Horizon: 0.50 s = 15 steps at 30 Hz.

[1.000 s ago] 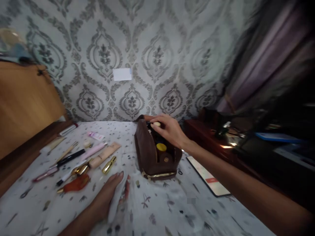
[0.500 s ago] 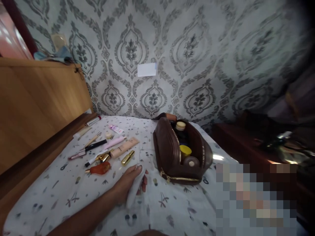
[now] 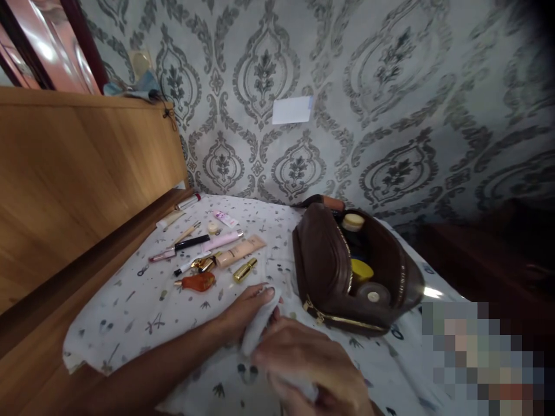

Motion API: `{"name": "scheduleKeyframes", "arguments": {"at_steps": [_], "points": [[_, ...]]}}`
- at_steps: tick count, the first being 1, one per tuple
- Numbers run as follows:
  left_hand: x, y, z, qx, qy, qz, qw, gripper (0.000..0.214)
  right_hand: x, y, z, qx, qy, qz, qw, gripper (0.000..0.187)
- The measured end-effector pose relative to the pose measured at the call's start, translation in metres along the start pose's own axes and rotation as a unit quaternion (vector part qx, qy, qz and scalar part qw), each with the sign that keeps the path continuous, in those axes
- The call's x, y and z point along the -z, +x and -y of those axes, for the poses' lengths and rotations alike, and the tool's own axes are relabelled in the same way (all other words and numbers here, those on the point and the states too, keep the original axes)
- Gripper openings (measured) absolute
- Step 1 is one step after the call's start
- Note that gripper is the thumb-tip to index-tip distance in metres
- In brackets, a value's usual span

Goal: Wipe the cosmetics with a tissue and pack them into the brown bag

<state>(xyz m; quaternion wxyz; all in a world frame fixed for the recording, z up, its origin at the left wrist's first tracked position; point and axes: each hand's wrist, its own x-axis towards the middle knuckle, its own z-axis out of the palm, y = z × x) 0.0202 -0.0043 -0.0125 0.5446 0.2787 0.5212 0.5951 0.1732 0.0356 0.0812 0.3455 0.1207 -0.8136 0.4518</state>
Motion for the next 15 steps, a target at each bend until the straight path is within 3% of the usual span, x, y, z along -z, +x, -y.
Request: {"name": "scheduleKeyframes", "arguments": {"at_steps": [4, 6, 8, 11, 13, 15], "points": [[0.003, 0.003, -0.004, -0.064, 0.071, -0.055, 0.994, 0.055, -0.008, -0.013, -0.037, -0.086, -0.044, -0.174, 0.98, 0.016], [0.011, 0.004, -0.014, -0.091, 0.136, -0.086, 0.983, 0.052, -0.014, -0.027, -0.058, -0.15, -0.051, -0.215, 0.964, 0.017], [0.024, 0.003, -0.031, -0.123, 0.213, -0.128, 0.961, 0.046, -0.019, -0.039, -0.074, -0.207, -0.058, -0.215, 0.953, 0.023], [0.051, 0.008, -0.063, -0.17, 0.347, -0.186, 0.903, 0.041, -0.024, -0.049, -0.083, -0.245, -0.053, -0.178, 0.951, 0.03], [0.07, 0.018, -0.081, -0.165, 0.501, -0.199, 0.826, 0.042, -0.027, -0.052, -0.083, -0.237, -0.055, -0.16, 0.957, 0.03], [0.086, 0.034, -0.092, -0.144, 0.579, -0.191, 0.78, 0.043, -0.03, -0.053, -0.083, -0.216, -0.076, -0.145, 0.963, 0.029]]}}
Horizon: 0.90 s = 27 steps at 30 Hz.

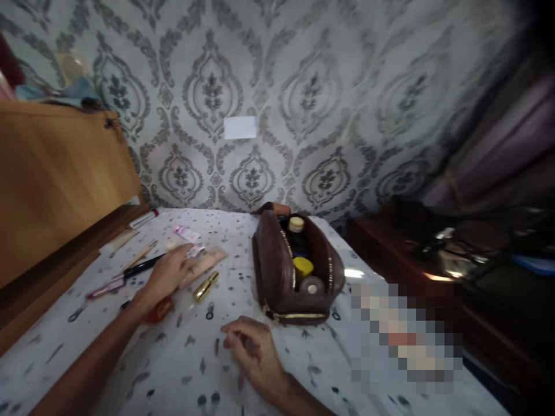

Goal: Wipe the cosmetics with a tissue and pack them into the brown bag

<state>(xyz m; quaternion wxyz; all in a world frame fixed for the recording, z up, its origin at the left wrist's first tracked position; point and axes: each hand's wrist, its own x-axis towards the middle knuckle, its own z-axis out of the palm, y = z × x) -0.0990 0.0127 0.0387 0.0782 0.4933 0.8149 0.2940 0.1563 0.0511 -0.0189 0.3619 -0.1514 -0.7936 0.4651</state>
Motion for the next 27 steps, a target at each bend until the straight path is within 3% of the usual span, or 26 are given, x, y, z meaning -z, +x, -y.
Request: {"name": "scheduleKeyframes", "arguments": {"at_steps": [5, 10, 18, 27], "points": [[-0.013, 0.037, 0.025, -0.002, 0.172, 0.059, 0.983, 0.042, -0.005, -0.003, -0.006, 0.044, -0.04, 0.007, 0.998, 0.028], [-0.02, 0.047, 0.036, -0.005, 0.248, 0.086, 0.965, 0.046, -0.005, -0.002, -0.007, 0.03, -0.033, 0.028, 0.999, 0.028], [-0.021, 0.05, 0.043, 0.006, 0.273, 0.083, 0.958, 0.044, -0.004, 0.001, -0.002, 0.028, -0.04, 0.051, 0.997, 0.024], [-0.019, 0.05, 0.042, 0.001, 0.215, 0.06, 0.975, 0.041, -0.004, 0.001, -0.005, 0.035, -0.054, 0.045, 0.997, 0.023]]}}
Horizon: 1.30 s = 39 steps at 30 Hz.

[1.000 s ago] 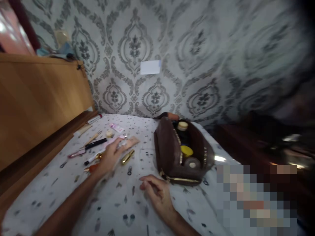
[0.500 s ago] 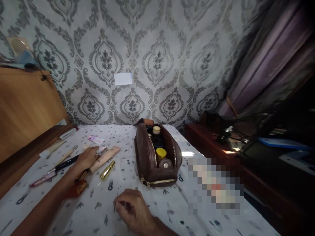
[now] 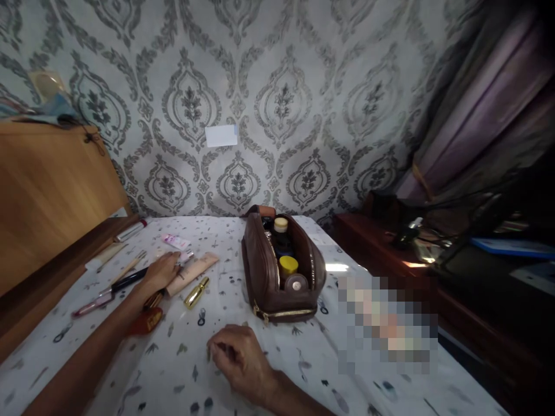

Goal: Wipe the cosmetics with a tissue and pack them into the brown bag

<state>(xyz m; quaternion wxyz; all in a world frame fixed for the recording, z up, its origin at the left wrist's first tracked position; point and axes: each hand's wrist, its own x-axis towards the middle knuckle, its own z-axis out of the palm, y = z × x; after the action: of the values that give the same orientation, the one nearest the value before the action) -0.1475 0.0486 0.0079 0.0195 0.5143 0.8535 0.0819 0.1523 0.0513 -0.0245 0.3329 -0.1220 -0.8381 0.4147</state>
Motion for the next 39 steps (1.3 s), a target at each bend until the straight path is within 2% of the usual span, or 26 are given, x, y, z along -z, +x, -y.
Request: {"name": "scheduleKeyframes", "arguments": {"at_steps": [4, 9, 12, 16, 22, 29, 33, 39], "points": [[0.006, 0.003, 0.006, 0.011, -0.067, -0.028, 0.997, 0.039, 0.003, 0.002, 0.003, 0.004, 0.003, 0.015, 1.0, 0.023], [0.03, 0.003, 0.025, 0.048, -0.179, -0.105, 0.977, 0.045, 0.005, 0.003, 0.002, 0.006, 0.003, 0.025, 1.0, 0.03], [0.045, -0.007, 0.04, 0.07, -0.24, -0.13, 0.959, 0.047, 0.007, 0.004, 0.003, 0.002, 0.004, 0.031, 1.0, 0.03], [0.057, -0.033, 0.057, 0.071, -0.276, -0.145, 0.948, 0.047, 0.008, 0.004, 0.005, -0.003, 0.007, 0.042, 0.999, 0.03], [0.054, -0.08, 0.069, 0.041, -0.219, -0.127, 0.967, 0.041, 0.006, 0.006, 0.003, -0.004, -0.004, 0.039, 0.999, 0.029], [0.034, -0.128, 0.066, 0.102, -0.098, -0.048, 0.989, 0.028, 0.005, 0.005, 0.0, -0.006, -0.014, 0.039, 0.999, 0.031], [0.029, -0.133, 0.063, 0.122, -0.051, -0.023, 0.991, 0.024, 0.005, 0.006, 0.0, -0.004, -0.016, 0.034, 0.999, 0.032], [0.028, -0.126, 0.063, 0.141, -0.021, -0.003, 0.99, 0.019, 0.005, 0.006, 0.0, 0.009, -0.011, 0.025, 1.0, 0.03]]}}
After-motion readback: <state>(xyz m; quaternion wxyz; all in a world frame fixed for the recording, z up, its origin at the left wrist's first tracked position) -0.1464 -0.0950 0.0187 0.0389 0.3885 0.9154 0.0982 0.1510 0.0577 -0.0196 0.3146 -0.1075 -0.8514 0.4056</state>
